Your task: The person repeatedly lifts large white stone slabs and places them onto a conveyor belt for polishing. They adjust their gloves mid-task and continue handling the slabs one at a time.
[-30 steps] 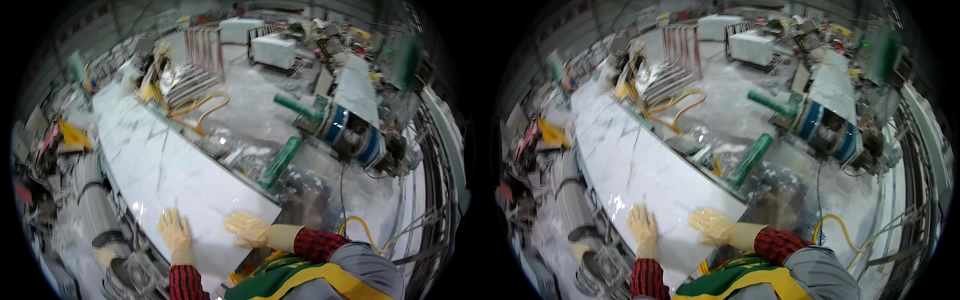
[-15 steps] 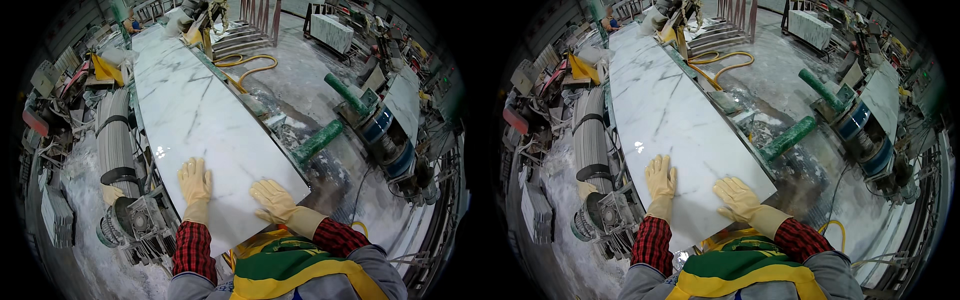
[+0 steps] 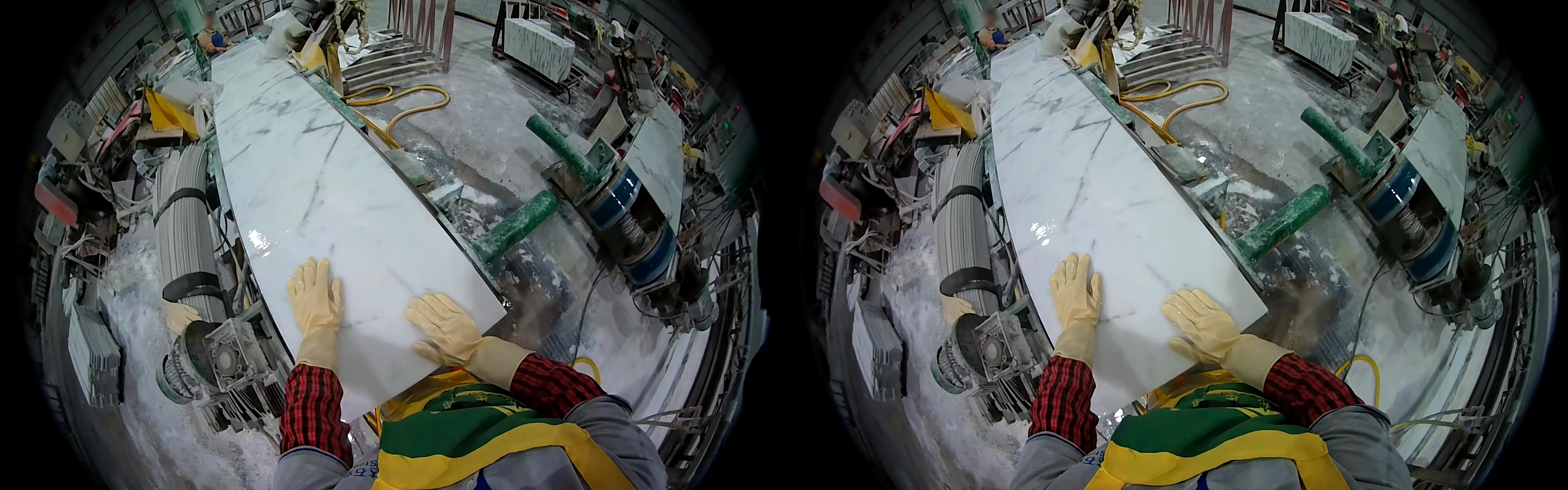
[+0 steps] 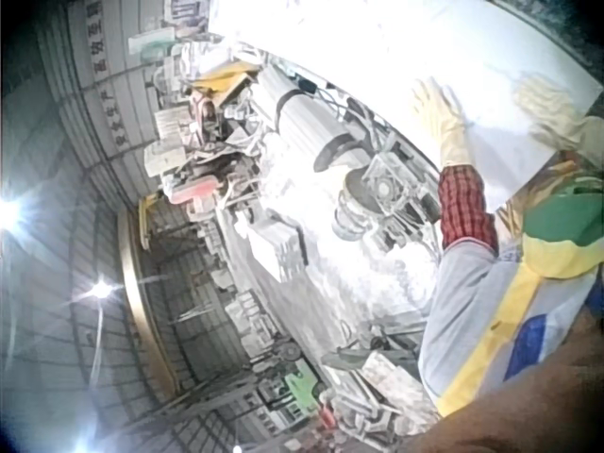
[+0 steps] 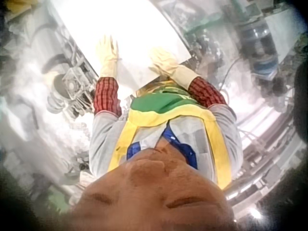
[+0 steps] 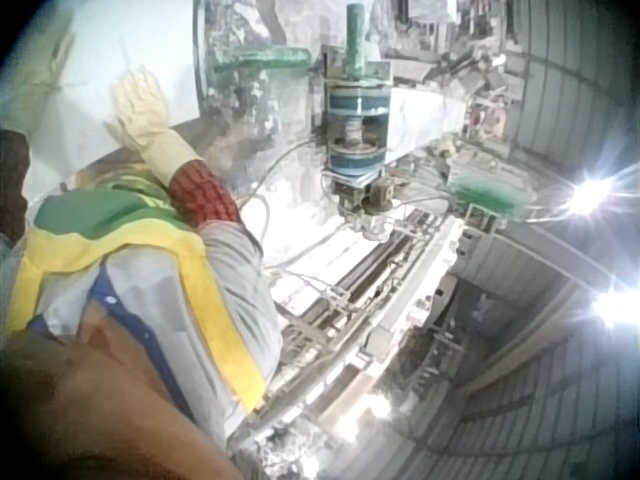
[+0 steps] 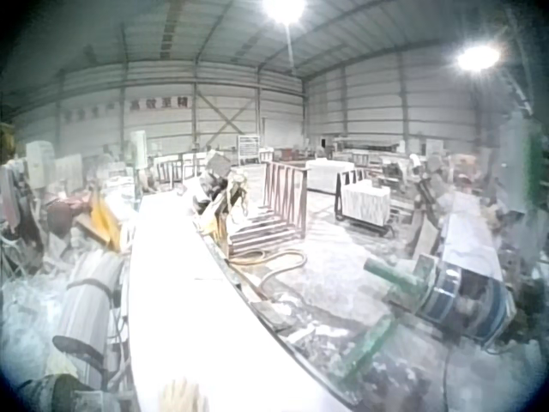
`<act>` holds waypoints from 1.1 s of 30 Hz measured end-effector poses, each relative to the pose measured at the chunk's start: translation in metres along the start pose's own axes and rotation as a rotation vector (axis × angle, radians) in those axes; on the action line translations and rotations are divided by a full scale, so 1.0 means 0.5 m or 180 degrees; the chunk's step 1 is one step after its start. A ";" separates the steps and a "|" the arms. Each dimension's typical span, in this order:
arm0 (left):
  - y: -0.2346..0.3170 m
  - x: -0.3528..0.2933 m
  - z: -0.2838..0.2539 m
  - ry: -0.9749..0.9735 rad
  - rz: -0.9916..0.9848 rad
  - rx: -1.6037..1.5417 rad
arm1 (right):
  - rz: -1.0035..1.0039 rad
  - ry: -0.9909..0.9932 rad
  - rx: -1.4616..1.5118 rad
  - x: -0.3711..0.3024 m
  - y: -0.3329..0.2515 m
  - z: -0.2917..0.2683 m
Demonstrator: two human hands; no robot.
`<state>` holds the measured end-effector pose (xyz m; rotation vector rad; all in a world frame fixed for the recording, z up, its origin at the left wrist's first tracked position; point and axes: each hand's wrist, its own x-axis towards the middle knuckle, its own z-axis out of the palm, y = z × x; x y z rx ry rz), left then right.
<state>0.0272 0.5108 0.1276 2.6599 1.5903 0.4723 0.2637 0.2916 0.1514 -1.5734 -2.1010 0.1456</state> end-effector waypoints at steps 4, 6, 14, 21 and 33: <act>0.003 -0.001 -0.008 -0.0026 0.0021 -0.0004 | 0.0023 0.0017 -0.0057 -0.002 -0.005 -0.005; -0.003 -0.010 -0.005 0.0008 0.0056 -0.0037 | 0.0053 -0.0025 -0.0048 -0.003 -0.004 -0.008; -0.120 0.176 -0.041 0.0579 0.0370 -0.0200 | 0.0102 0.0005 -0.0006 -0.050 0.017 0.056; -0.212 0.318 -0.024 -0.1173 -0.0202 -0.1576 | 0.0136 -0.0010 0.0062 -0.081 0.021 0.080; -0.168 0.299 -0.045 -0.1157 -0.0344 -0.0926 | 0.4999 0.1759 0.3262 -0.212 -0.123 -0.004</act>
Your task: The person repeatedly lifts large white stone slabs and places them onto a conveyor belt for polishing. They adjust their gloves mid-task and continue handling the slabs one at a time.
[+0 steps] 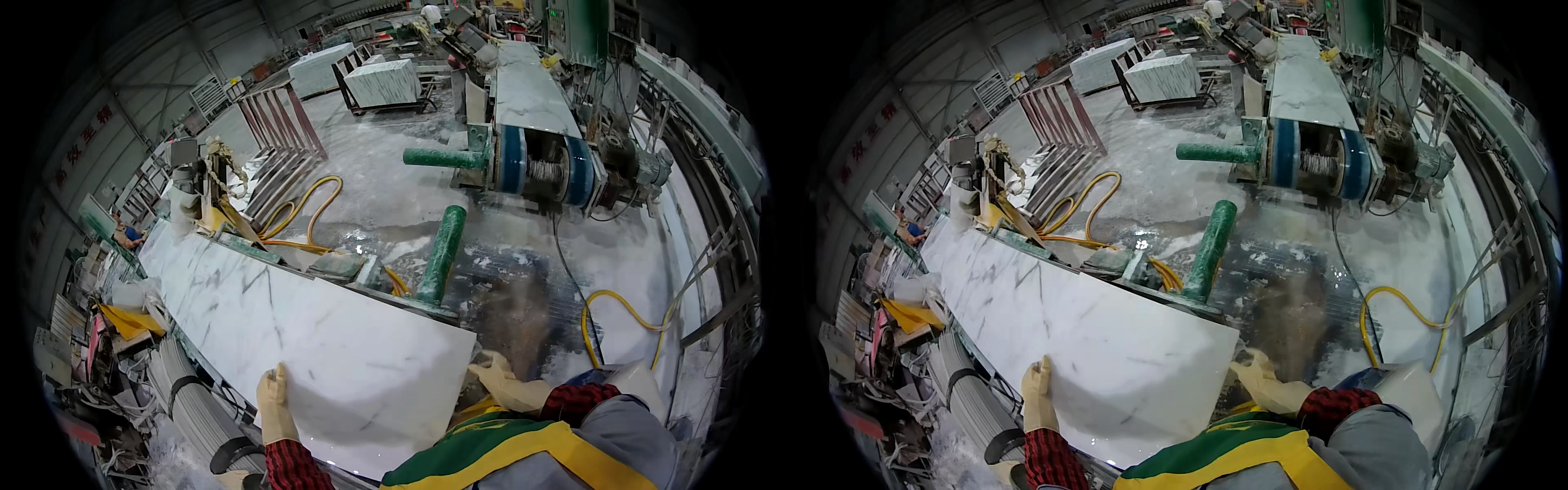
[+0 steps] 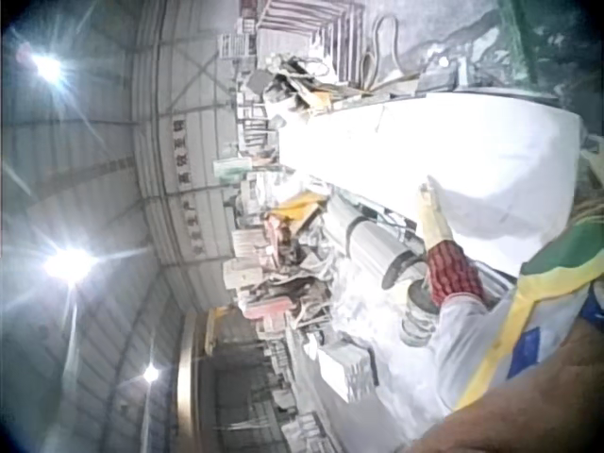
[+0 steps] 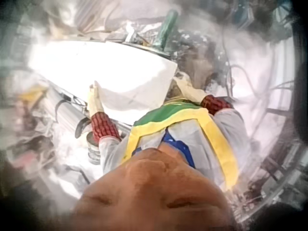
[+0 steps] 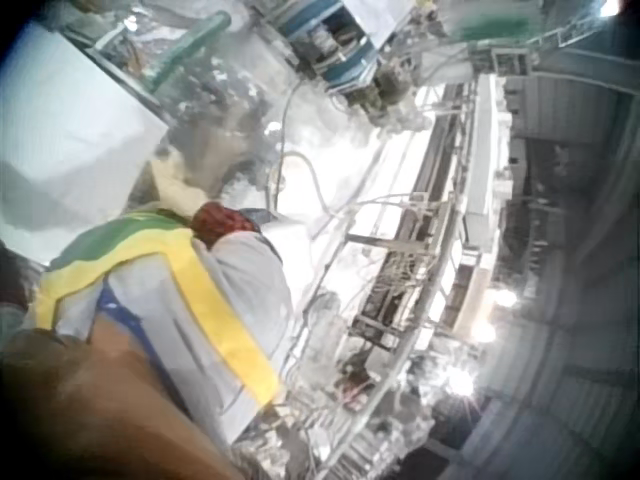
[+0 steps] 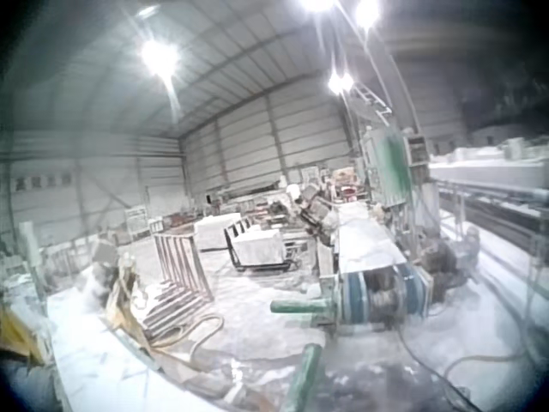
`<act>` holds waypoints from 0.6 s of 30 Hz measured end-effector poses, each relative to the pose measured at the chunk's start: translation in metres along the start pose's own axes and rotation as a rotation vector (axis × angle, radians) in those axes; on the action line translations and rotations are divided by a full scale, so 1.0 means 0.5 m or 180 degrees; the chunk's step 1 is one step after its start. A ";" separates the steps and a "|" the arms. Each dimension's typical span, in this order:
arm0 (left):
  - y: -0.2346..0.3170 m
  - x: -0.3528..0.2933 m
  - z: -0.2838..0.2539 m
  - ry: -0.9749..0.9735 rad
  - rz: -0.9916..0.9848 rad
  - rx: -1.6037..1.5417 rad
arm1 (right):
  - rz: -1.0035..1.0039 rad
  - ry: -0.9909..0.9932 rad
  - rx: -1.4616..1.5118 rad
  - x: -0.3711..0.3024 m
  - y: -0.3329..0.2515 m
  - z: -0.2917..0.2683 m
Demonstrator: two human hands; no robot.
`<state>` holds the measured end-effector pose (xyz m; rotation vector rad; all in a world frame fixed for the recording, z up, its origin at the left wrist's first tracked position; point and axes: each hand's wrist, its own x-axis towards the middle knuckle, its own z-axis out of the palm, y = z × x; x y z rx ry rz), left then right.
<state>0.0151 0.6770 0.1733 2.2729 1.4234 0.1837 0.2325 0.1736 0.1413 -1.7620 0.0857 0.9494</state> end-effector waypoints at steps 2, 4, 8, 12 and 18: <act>-0.014 0.007 0.014 0.0072 -0.0018 -0.0183 | 0.0490 -0.1127 0.0413 0.039 0.077 0.012; -0.054 0.001 0.008 0.0213 -0.0070 -0.0208 | 0.0487 -0.2148 0.0459 0.076 0.131 0.044; 0.031 -0.035 -0.069 0.0470 0.0240 0.0340 | -0.0563 -0.3136 0.0679 0.098 0.184 0.049; 0.191 -0.179 -0.210 0.0476 0.0212 0.0685 | -0.0956 -0.2933 0.0107 0.094 0.160 0.009; 0.346 -0.264 -0.213 0.0881 0.0474 -0.0817 | -0.0029 -0.2366 0.1107 0.197 0.147 -0.096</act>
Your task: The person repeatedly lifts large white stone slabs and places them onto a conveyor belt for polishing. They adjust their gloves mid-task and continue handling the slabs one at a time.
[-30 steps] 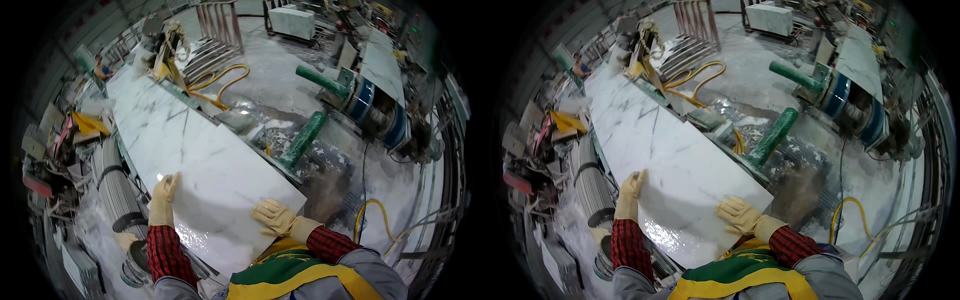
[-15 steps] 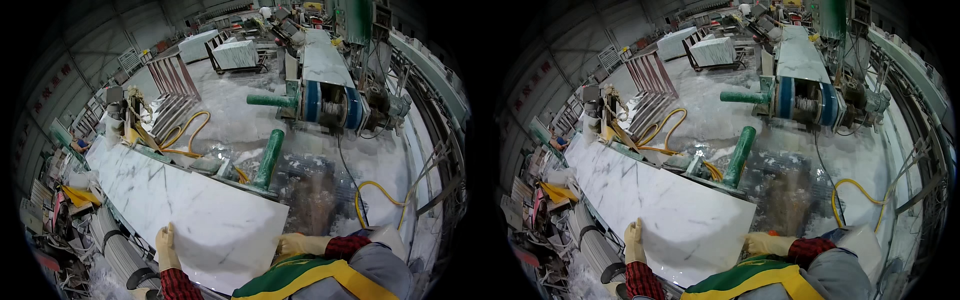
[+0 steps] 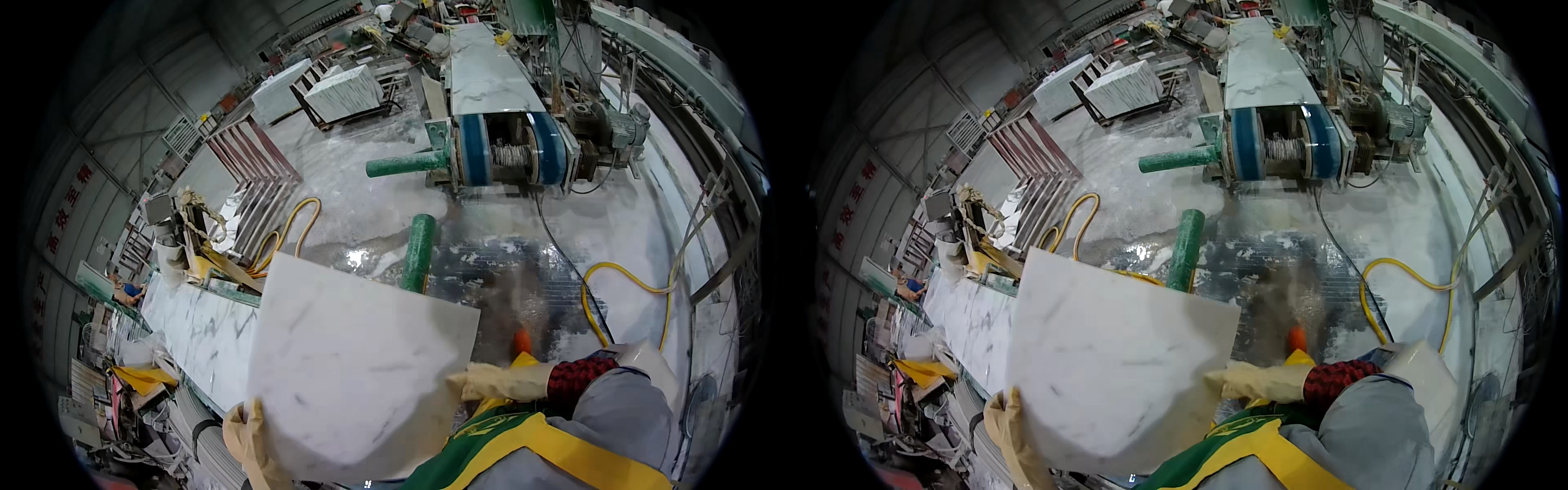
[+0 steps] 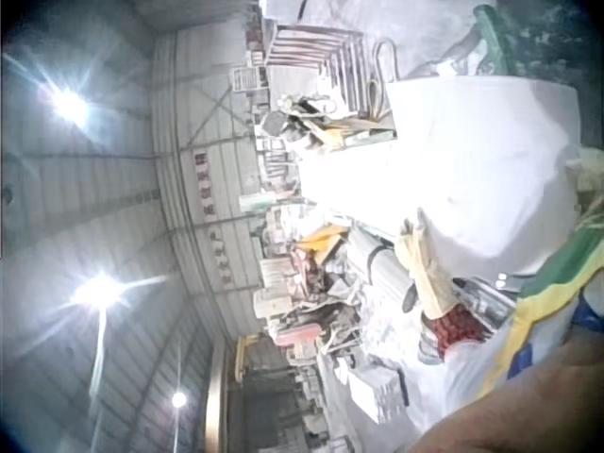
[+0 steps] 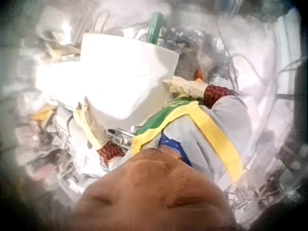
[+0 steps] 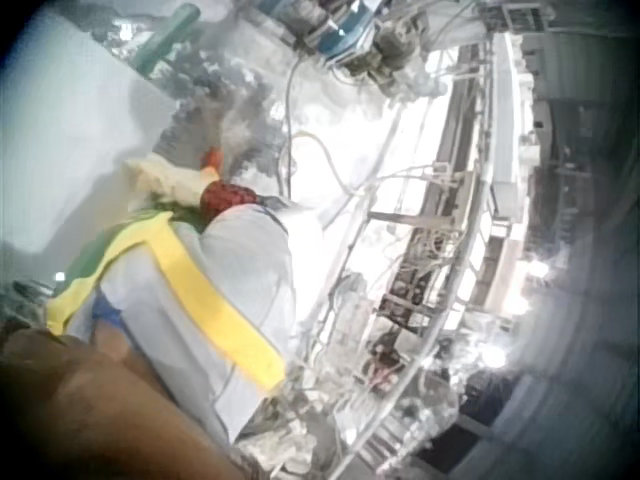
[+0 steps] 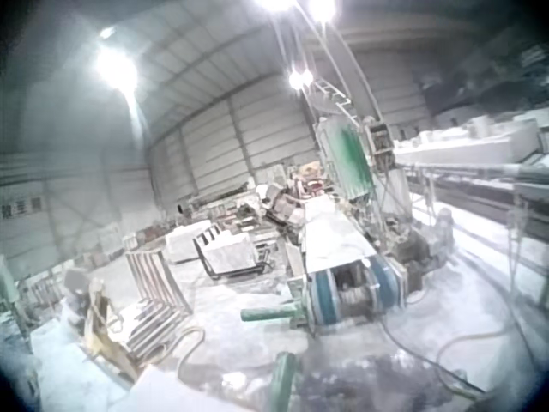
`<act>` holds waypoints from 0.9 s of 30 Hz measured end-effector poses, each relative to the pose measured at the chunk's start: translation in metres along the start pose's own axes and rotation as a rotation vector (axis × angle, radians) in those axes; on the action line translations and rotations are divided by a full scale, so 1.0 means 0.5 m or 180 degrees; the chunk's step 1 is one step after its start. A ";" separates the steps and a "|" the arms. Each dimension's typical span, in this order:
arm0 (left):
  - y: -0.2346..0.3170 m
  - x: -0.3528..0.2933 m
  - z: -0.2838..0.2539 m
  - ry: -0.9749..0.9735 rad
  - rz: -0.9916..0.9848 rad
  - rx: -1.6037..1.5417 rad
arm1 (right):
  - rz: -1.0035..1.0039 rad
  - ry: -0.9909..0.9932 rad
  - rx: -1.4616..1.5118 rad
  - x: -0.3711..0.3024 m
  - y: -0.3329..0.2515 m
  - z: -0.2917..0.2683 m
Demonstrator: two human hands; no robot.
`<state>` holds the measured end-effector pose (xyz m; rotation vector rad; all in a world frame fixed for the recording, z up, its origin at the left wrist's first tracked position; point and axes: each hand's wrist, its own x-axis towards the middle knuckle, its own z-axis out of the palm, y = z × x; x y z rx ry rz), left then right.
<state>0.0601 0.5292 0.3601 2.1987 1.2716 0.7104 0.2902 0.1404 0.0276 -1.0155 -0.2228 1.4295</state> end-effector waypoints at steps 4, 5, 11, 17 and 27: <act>0.084 -0.021 0.101 0.0361 0.0240 -0.0555 | -0.0086 0.1053 0.0906 0.014 -0.162 -0.080; 0.096 -0.033 0.146 0.0498 0.0280 -0.0853 | -0.0245 0.1488 0.0295 -0.030 -0.257 -0.070; 0.230 -0.029 0.439 0.0199 0.0247 -0.1531 | -0.0912 0.2270 -0.0759 -0.132 -0.553 -0.318; 0.461 -0.079 0.762 -0.0550 -0.0631 -0.2583 | -0.1968 0.2695 -0.0711 -0.272 -0.791 -0.544; 0.598 -0.064 1.071 -0.2113 -0.1001 -0.1652 | -0.1768 0.3937 -0.0265 -0.344 -0.804 -0.832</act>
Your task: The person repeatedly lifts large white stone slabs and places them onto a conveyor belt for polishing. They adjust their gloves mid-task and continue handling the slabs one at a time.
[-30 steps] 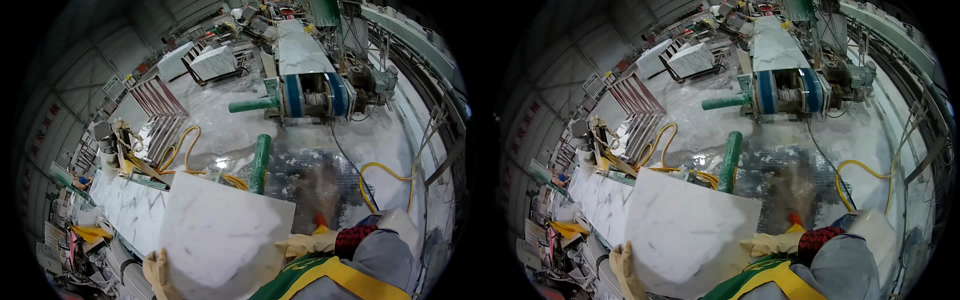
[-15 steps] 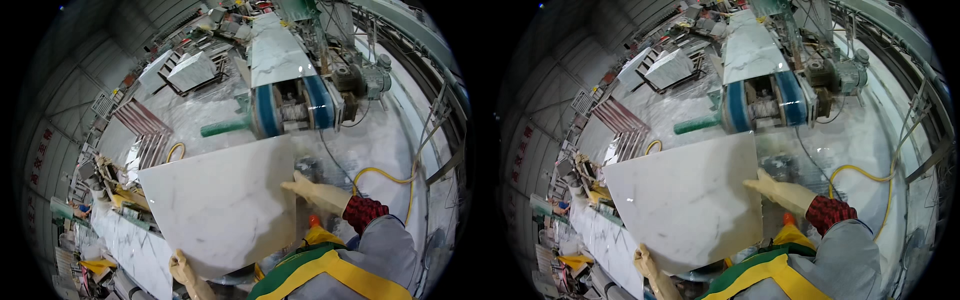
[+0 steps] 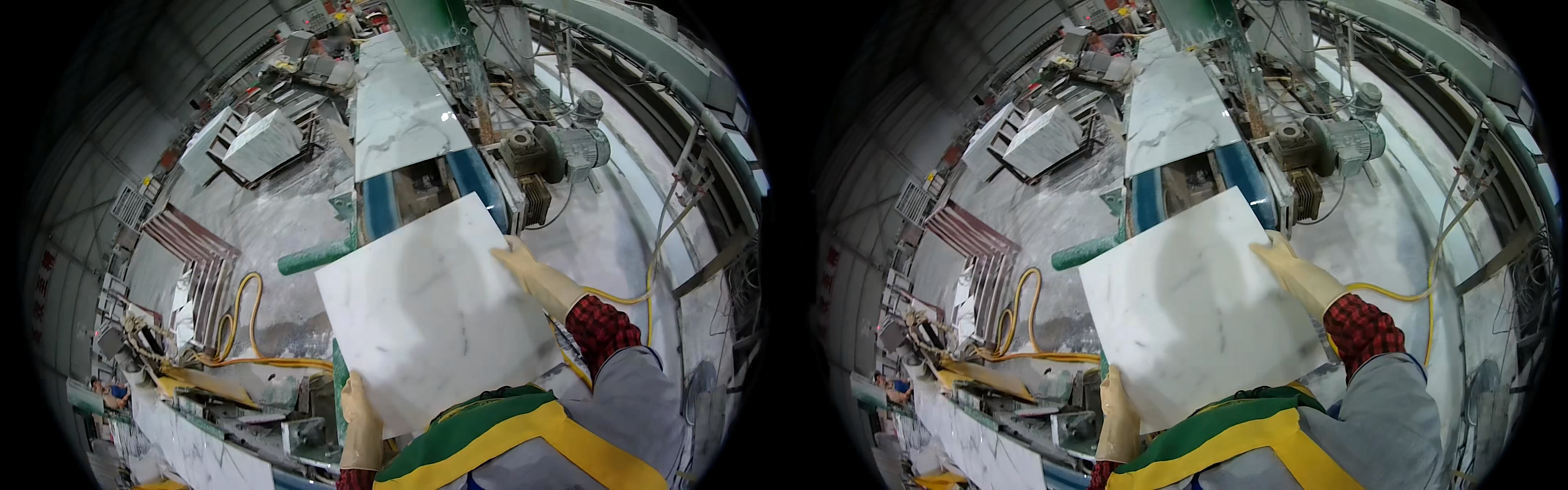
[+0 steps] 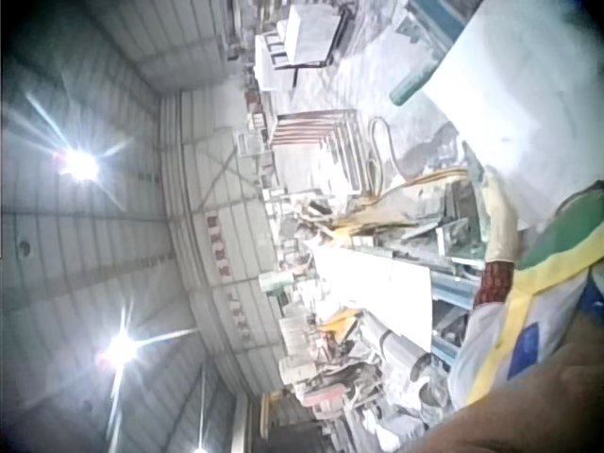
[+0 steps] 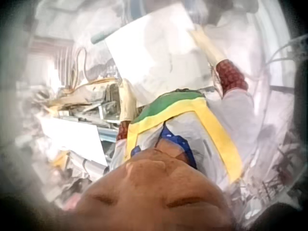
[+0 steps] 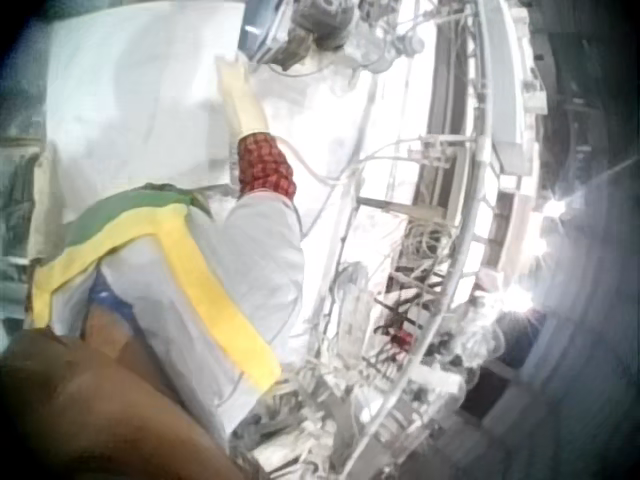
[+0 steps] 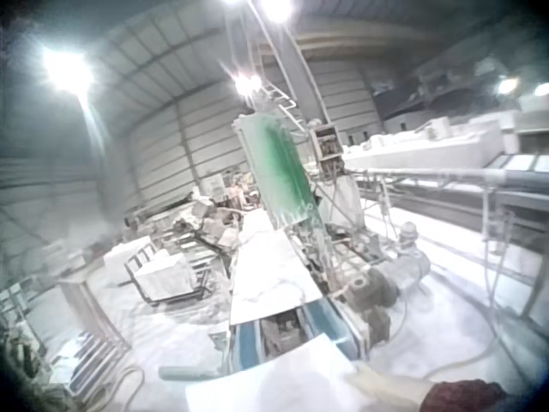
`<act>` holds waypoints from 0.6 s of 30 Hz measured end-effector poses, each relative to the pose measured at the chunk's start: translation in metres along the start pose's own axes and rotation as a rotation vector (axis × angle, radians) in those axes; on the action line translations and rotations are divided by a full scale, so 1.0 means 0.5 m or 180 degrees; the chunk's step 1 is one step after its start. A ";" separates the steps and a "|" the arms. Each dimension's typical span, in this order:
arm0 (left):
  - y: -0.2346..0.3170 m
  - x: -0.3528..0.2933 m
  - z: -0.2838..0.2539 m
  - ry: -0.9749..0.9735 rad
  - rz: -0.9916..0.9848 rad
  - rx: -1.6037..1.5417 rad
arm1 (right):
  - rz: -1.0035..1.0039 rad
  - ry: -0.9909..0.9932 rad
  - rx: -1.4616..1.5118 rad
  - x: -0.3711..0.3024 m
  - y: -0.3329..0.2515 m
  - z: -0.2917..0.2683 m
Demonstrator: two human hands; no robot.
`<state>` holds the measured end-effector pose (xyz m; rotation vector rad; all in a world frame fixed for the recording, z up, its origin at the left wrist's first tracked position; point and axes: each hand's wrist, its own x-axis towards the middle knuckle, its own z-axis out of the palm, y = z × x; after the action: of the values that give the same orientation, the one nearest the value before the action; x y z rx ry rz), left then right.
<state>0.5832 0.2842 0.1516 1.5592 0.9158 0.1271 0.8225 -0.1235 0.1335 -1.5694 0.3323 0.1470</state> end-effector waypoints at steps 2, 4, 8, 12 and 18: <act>0.050 0.023 0.048 -0.0109 -0.0148 0.0366 | 0.0149 0.0094 0.0075 0.058 0.035 -0.019; 0.061 0.076 0.079 -0.0459 -0.0245 0.0271 | 0.0172 0.0230 0.0045 0.122 0.069 -0.039; 0.109 0.190 0.162 -0.0332 -0.0250 0.0496 | 0.0337 0.0516 -0.0126 0.224 0.068 -0.035; 0.199 0.286 0.242 -0.1111 0.0176 0.0609 | 0.0185 0.1043 -0.0429 0.409 0.181 -0.139; 0.199 0.454 0.271 -0.0820 -0.0243 0.1164 | 0.0786 0.0648 0.0137 0.443 0.116 -0.079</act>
<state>0.8603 0.3226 0.1130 1.8221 0.8218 -0.3056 1.0101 -0.1886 0.0132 -1.4999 0.6855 0.1703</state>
